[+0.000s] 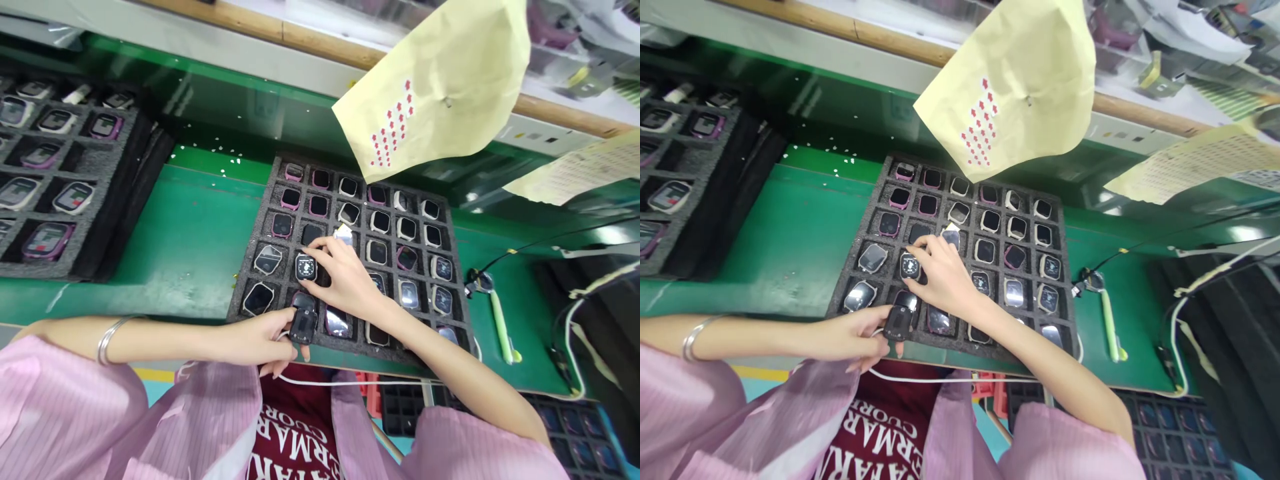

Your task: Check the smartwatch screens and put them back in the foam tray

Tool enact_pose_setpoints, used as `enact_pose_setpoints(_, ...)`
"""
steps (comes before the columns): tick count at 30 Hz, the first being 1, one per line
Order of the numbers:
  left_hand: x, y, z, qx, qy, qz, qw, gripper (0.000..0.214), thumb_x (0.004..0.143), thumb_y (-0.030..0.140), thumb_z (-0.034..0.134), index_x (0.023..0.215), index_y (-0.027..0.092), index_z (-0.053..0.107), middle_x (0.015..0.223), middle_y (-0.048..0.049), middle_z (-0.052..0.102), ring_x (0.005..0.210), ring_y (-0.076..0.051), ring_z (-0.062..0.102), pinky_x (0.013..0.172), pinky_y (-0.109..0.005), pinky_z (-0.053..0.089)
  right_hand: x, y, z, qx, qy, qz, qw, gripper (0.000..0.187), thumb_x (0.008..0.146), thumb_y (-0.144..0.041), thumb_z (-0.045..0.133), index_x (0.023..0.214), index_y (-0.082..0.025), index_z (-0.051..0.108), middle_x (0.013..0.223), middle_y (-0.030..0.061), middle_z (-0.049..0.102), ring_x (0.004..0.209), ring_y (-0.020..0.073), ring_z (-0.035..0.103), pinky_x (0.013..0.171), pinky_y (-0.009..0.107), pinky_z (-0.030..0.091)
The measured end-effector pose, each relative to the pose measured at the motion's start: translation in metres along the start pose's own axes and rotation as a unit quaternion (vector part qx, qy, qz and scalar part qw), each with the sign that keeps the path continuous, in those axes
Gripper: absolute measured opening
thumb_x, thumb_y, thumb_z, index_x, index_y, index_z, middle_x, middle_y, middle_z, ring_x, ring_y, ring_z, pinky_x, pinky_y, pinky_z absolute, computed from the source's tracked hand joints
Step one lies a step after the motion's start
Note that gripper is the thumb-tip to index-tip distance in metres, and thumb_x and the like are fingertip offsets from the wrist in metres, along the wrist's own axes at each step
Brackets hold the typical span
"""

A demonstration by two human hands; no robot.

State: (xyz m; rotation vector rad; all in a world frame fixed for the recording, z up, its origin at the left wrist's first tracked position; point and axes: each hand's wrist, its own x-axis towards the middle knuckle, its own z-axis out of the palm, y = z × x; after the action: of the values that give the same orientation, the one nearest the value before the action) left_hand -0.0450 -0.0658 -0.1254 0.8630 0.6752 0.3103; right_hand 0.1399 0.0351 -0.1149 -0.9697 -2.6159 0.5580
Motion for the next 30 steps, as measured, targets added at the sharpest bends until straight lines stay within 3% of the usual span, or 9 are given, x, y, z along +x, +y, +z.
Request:
enact_pose_setpoints(4, -0.002, 0.002, -0.004, -0.003, -0.009, -0.010, 1.000, 0.026, 0.069, 0.005, 0.044, 0.093, 0.016, 0.046, 0.052, 0.0078, 0.052, 0.038, -0.006, 0.044, 0.038, -0.016, 0.035, 0.024, -0.022, 0.001, -0.037, -0.009, -0.048, 0.998, 0.029, 0.080, -0.023, 0.069, 0.107, -0.015, 0.062, 0.109, 0.0125, 0.056, 0.096, 0.0294, 0.052, 0.078, 0.044, 0.044)
enact_pose_setpoints(6, -0.002, 0.003, -0.007, -0.018, -0.003, -0.018, 1.000, 0.028, 0.066, 0.004, 0.044, 0.091, 0.016, 0.045, 0.058, 0.0062, 0.057, 0.036, -0.005, 0.042, 0.035, -0.016, 0.032, 0.039, -0.033, 0.008, -0.092, -0.031, -0.052, 0.994, 0.023, 0.080, -0.029, 0.071, 0.093, -0.011, 0.066, 0.102, 0.0142, 0.057, 0.091, 0.0299, 0.052, 0.073, 0.042, 0.044)
enact_pose_setpoints(9, -0.001, 0.002, -0.012, -0.049, -0.002, -0.014, 0.999, 0.026, 0.063, 0.005, 0.044, 0.087, 0.015, 0.046, 0.070, 0.0024, 0.063, 0.034, -0.003, 0.042, 0.031, -0.015, 0.026, 0.057, -0.042, 0.023, -0.170, -0.060, -0.052, 0.982, 0.033, 0.078, -0.038, 0.073, 0.083, -0.006, 0.067, 0.098, 0.0176, 0.056, 0.089, 0.0318, 0.052, 0.072, 0.044, 0.044)
enact_pose_setpoints(13, -0.002, 0.002, -0.016, -0.087, -0.008, 0.005, 0.996, 0.026, 0.066, 0.004, 0.047, 0.089, 0.014, 0.050, 0.075, -0.0001, 0.064, 0.037, -0.003, 0.045, 0.032, -0.016, 0.028, 0.061, -0.036, 0.027, -0.124, -0.049, -0.031, 0.991, 0.031, 0.076, -0.034, 0.077, 0.083, -0.005, 0.067, 0.103, 0.0173, 0.055, 0.092, 0.0311, 0.054, 0.076, 0.045, 0.046)
enact_pose_setpoints(15, -0.002, 0.004, -0.015, -0.114, 0.001, 0.012, 0.993, 0.025, 0.067, 0.004, 0.049, 0.090, 0.013, 0.051, 0.087, -0.0043, 0.067, 0.039, -0.003, 0.046, 0.033, -0.016, 0.030, 0.055, -0.027, 0.017, -0.017, -0.028, -0.018, 0.999, 0.025, 0.073, -0.028, 0.078, 0.083, -0.008, 0.065, 0.103, 0.0141, 0.055, 0.092, 0.0272, 0.056, 0.078, 0.042, 0.048)
enact_pose_setpoints(18, -0.001, 0.008, -0.014, -0.159, 0.011, 0.023, 0.987, 0.024, 0.069, 0.005, 0.054, 0.092, 0.012, 0.051, 0.095, -0.0100, 0.068, 0.039, -0.002, 0.044, 0.034, -0.017, 0.030, 0.036, -0.019, -0.009, 0.150, -0.009, -0.012, 0.989, 0.020, 0.072, -0.022, 0.076, 0.085, -0.014, 0.064, 0.101, 0.0087, 0.055, 0.093, 0.0226, 0.058, 0.082, 0.036, 0.049)
enact_pose_setpoints(20, -0.001, 0.008, -0.014, -0.178, 0.009, 0.025, 0.984, 0.025, 0.070, 0.006, 0.058, 0.093, 0.012, 0.051, 0.091, -0.0101, 0.068, 0.040, -0.002, 0.044, 0.035, -0.017, 0.030, 0.016, -0.021, -0.022, 0.194, -0.043, -0.012, 0.980, 0.022, 0.073, -0.021, 0.076, 0.091, -0.017, 0.064, 0.104, 0.0071, 0.055, 0.095, 0.0221, 0.058, 0.086, 0.037, 0.048)
enact_pose_setpoints(24, 0.001, 0.003, -0.013, -0.168, 0.011, 0.047, 0.985, 0.026, 0.069, 0.008, 0.068, 0.090, 0.012, 0.052, 0.079, -0.0014, 0.063, 0.042, -0.003, 0.046, 0.036, -0.015, 0.033, -0.023, -0.034, -0.023, 0.189, -0.091, 0.005, 0.978, 0.027, 0.072, -0.019, 0.075, 0.097, -0.015, 0.064, 0.110, 0.0099, 0.053, 0.097, 0.0228, 0.058, 0.084, 0.035, 0.051)
enact_pose_setpoints(30, -0.001, -0.002, -0.007, -0.064, 0.054, 0.051, 0.995, 0.029, 0.080, 0.027, 0.068, 0.097, 0.014, 0.049, 0.063, 0.0044, 0.057, 0.035, -0.005, 0.046, 0.031, -0.014, 0.031, -0.046, -0.041, -0.004, 0.083, -0.046, -0.035, 0.995, 0.036, 0.080, -0.022, 0.065, 0.113, -0.010, 0.058, 0.111, 0.0156, 0.057, 0.099, 0.0295, 0.056, 0.084, 0.046, 0.049)
